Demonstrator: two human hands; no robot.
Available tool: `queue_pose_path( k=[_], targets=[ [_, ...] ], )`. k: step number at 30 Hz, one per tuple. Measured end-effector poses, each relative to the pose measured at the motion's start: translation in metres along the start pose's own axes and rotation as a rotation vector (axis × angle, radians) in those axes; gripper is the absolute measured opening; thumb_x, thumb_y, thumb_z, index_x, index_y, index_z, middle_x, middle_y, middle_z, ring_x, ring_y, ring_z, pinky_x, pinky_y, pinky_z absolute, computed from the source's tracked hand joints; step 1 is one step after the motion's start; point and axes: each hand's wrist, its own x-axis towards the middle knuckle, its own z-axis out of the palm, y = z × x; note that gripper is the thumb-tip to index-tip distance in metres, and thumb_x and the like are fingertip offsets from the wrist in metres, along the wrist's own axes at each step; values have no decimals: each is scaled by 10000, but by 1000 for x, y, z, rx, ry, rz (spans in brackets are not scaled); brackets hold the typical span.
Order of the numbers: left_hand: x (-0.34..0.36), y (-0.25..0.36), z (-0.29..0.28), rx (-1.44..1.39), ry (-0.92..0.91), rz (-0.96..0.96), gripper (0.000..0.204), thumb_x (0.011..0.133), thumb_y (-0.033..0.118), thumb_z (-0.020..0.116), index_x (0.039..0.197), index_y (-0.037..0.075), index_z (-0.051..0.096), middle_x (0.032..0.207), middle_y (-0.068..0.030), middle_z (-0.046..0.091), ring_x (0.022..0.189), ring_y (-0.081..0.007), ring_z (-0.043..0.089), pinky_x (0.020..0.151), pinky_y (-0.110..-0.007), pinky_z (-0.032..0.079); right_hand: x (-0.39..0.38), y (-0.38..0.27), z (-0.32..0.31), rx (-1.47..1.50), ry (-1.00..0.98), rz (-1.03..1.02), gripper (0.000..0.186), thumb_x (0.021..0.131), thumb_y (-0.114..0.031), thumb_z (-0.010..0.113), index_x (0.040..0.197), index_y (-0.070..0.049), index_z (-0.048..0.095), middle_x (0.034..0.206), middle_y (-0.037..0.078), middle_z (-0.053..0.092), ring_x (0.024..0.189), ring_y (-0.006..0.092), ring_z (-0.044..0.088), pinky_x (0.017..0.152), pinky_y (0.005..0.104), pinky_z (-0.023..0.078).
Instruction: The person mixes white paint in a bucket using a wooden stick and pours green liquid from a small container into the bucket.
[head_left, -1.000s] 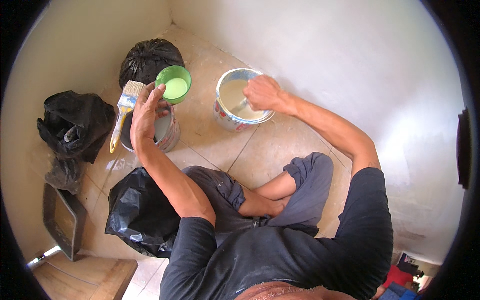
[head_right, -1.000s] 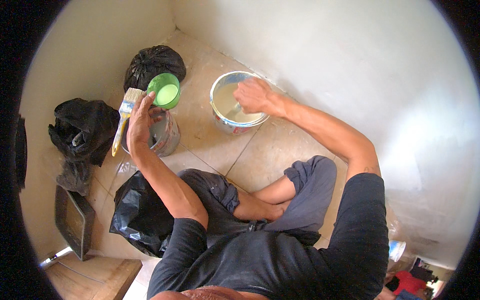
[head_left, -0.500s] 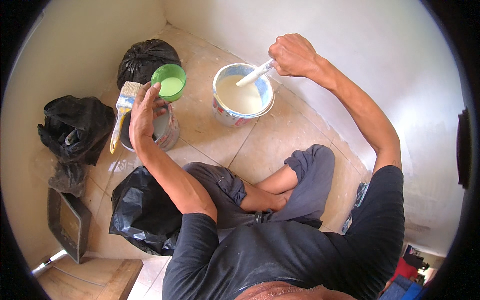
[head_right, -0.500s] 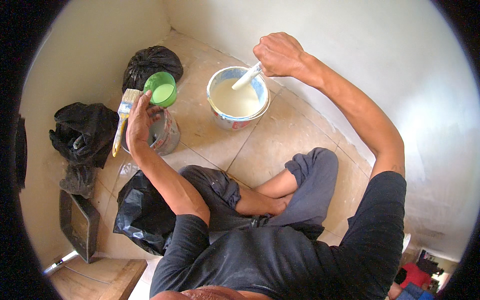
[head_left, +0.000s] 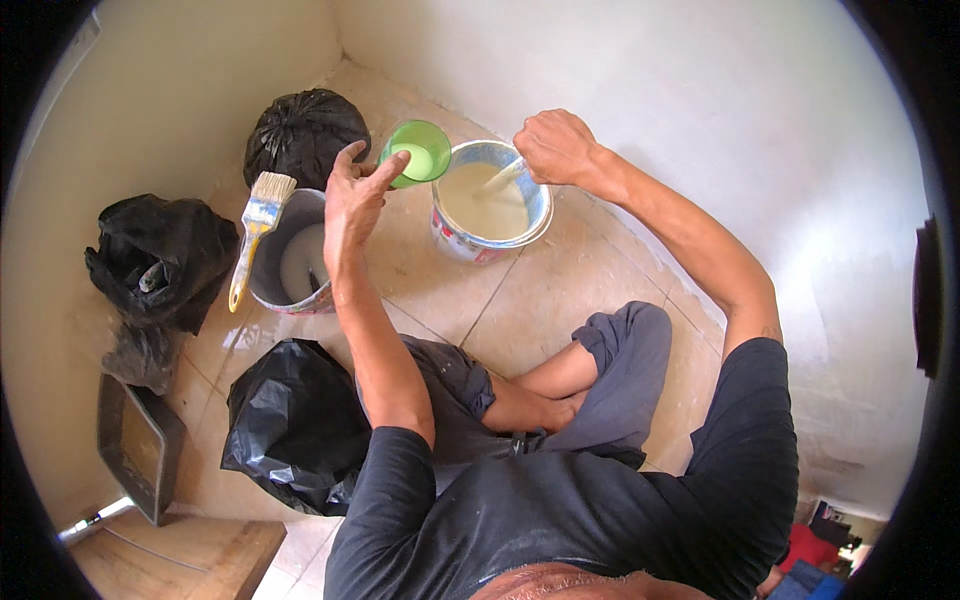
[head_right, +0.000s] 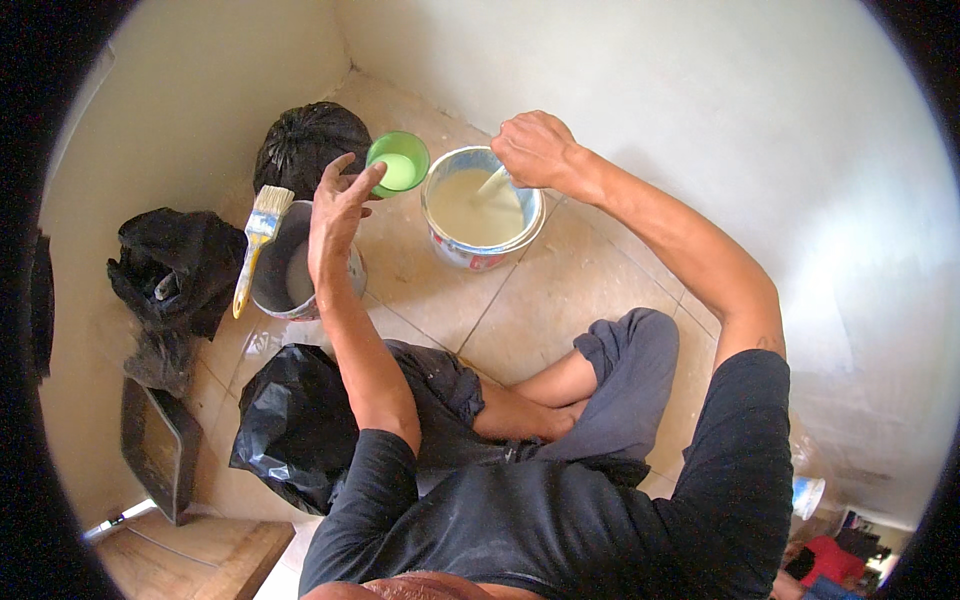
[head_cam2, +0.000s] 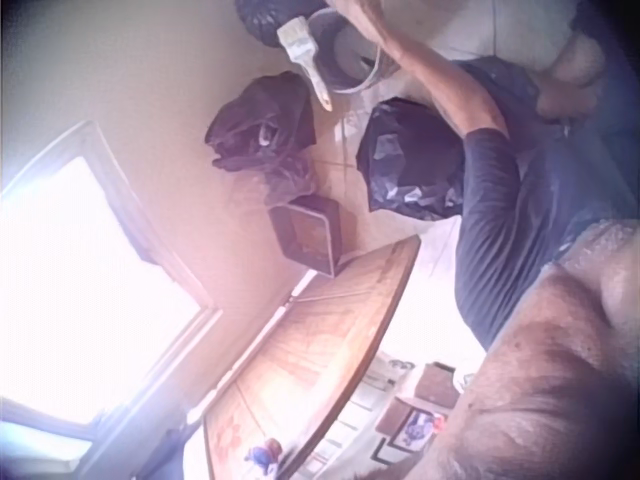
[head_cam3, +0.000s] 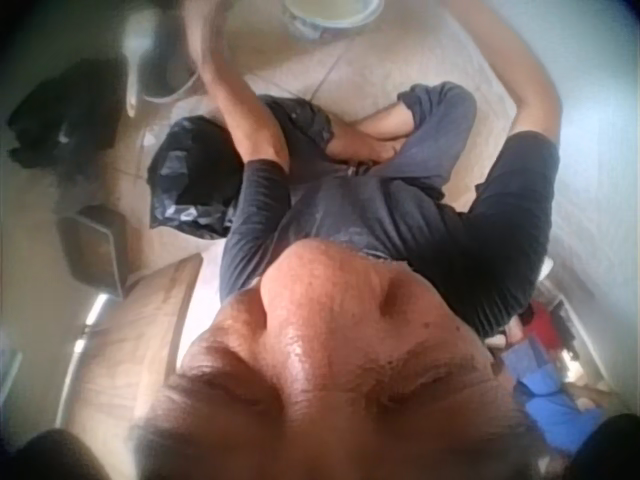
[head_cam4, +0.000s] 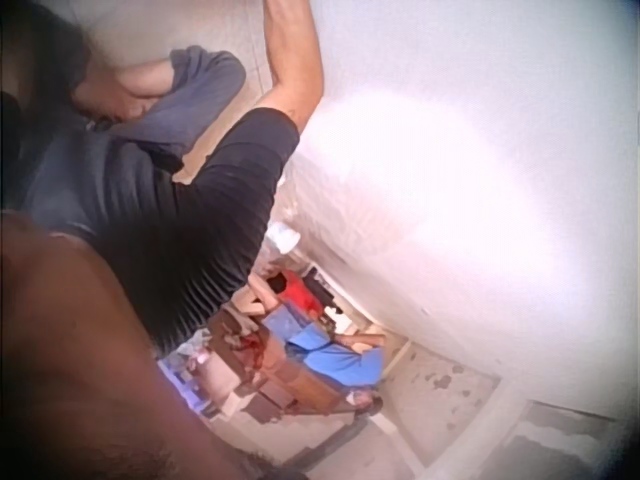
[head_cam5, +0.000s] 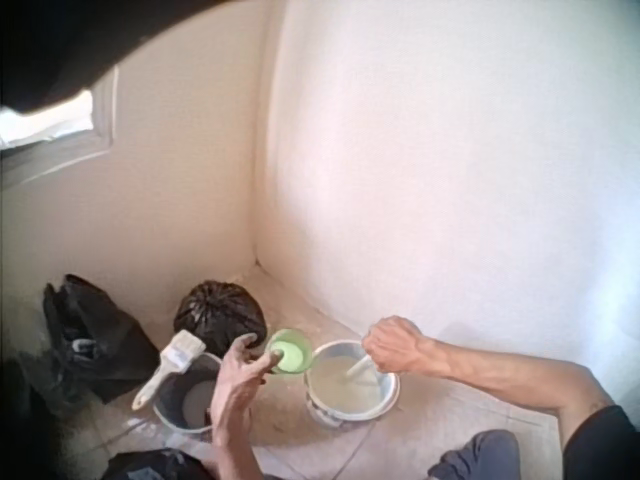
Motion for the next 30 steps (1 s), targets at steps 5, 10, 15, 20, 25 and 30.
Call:
queue_pose_path(
  k=[5,10,15,20,25,30],
  targets=[
    [4,3,22,278,128,105,962,652,464,811,1370,-51,432,1026,-208,668,931,-276,665,819,-364,514,-3,-4,11,16,-1,25,55,562,-42,649,593,-1,630,620,192,614,649,350,646,590,415,534],
    [-2,9,36,384,175,186,1010,620,472,836,1396,-13,409,1043,-202,658,938,-312,661,840,-389,517,-9,-4,16,48,16,8,64,575,-36,644,590,10,603,614,190,606,651,349,645,586,427,528],
    [3,1,49,453,210,284,1075,577,428,883,1417,-5,370,1106,-212,640,1004,-318,639,885,-394,501,-12,-2,21,65,40,10,81,574,-35,661,591,10,596,615,189,603,649,351,642,581,425,525],
    [-2,6,59,482,214,351,1121,550,376,911,1439,9,336,1169,-220,617,1091,-326,602,940,-393,480,-17,0,25,65,36,14,99,582,-54,669,597,11,595,614,191,600,644,353,638,574,426,522],
    [-6,13,61,486,192,352,1147,546,336,917,1462,26,300,1204,-214,599,1124,-338,584,963,-405,469,-18,0,25,74,56,7,115,586,-61,661,582,11,571,607,199,590,639,357,635,561,435,510],
    [-7,17,63,502,155,411,1182,523,272,928,1482,54,271,1212,-193,579,1103,-339,582,939,-416,476,-18,0,30,83,41,-4,126,587,-69,660,572,3,557,595,193,585,628,358,631,556,438,507]
  ],
)
